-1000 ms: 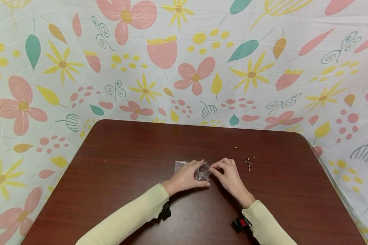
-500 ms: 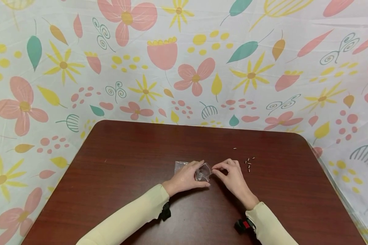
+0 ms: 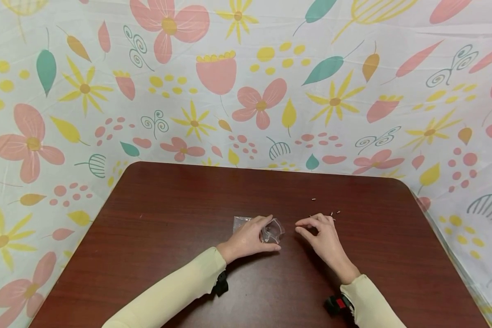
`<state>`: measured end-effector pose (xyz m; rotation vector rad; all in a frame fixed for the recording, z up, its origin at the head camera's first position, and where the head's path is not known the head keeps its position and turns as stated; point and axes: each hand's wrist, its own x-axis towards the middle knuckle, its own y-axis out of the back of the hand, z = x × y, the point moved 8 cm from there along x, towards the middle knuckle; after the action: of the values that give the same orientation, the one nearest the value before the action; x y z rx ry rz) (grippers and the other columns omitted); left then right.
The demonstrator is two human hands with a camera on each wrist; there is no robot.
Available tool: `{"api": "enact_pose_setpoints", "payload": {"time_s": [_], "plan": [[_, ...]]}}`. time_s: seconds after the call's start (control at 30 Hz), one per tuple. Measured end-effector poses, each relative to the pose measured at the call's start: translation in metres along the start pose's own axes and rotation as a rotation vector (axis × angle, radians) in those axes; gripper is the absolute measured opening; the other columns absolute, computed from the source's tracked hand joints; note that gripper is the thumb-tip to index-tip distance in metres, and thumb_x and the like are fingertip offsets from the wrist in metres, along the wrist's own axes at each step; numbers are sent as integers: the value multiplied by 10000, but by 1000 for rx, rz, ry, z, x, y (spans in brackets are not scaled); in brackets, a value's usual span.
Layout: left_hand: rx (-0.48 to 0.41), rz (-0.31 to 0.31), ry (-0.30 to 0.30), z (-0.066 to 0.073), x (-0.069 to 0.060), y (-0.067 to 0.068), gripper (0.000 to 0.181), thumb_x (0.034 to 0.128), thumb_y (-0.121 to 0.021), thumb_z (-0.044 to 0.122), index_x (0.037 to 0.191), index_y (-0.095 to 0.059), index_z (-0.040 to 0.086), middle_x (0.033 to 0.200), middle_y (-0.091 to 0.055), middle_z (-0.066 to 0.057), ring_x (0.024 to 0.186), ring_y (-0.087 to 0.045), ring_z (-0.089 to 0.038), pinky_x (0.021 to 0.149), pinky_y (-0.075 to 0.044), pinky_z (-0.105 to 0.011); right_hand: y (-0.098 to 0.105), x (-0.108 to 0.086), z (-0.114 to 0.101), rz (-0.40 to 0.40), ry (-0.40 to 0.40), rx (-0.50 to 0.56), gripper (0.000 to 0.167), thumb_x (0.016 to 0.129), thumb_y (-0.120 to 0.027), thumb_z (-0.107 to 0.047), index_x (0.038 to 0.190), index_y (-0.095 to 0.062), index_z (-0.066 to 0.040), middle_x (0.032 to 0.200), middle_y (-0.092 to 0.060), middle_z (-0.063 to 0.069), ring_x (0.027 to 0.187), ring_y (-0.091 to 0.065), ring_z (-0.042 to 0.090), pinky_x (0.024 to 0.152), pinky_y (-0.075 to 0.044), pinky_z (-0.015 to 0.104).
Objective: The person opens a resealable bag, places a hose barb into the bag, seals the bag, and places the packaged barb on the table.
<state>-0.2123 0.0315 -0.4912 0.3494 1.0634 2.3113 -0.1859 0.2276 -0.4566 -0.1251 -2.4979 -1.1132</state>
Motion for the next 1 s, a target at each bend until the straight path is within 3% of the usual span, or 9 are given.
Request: {"api": "enact_pose_setpoints", "payload": {"time_s": [0.33, 0.5, 0.77, 1.0], "plan": [[1, -6, 8, -1, 0, -1, 942, 863, -802, 575, 1590, -442, 98, 1485, -561, -63, 1172, -625, -176, 954, -524, -335, 14, -2, 13, 10, -34, -15, 151, 838, -869, -79, 971, -822, -133, 919, -643, 28, 971, -485, 267, 804, -340, 333], [4, 0, 6, 0, 0, -1, 943, 857, -806, 578, 1584, -452, 94, 1487, -562, -64, 1202, -621, -194, 975, -522, -351, 22, -2, 21, 19, -47, -11, 152, 842, -862, -67, 978, -820, -122, 917, -639, 48, 998, -478, 283, 813, -343, 351], [-1, -6, 9, 1, -1, 0, 938, 859, -808, 569, 1587, -448, 98, 1492, -558, -57, 1131, -623, -174, 947, -519, -336, 33, -1, 32, 26, -52, -25, 144, 861, -843, -57, 998, -816, -91, 873, -610, 37, 966, -440, 243, 767, -325, 312], [-2, -12, 9, 1, -1, 1, 937, 862, -807, 565, 1590, -444, 99, 1497, -554, -60, 1109, -627, -172, 955, -519, -343, 43, 2, 43, 35, -60, -29, 139, 875, -824, -39, 1011, -808, -66, 896, -618, 79, 965, -441, 264, 799, -315, 378]]}}
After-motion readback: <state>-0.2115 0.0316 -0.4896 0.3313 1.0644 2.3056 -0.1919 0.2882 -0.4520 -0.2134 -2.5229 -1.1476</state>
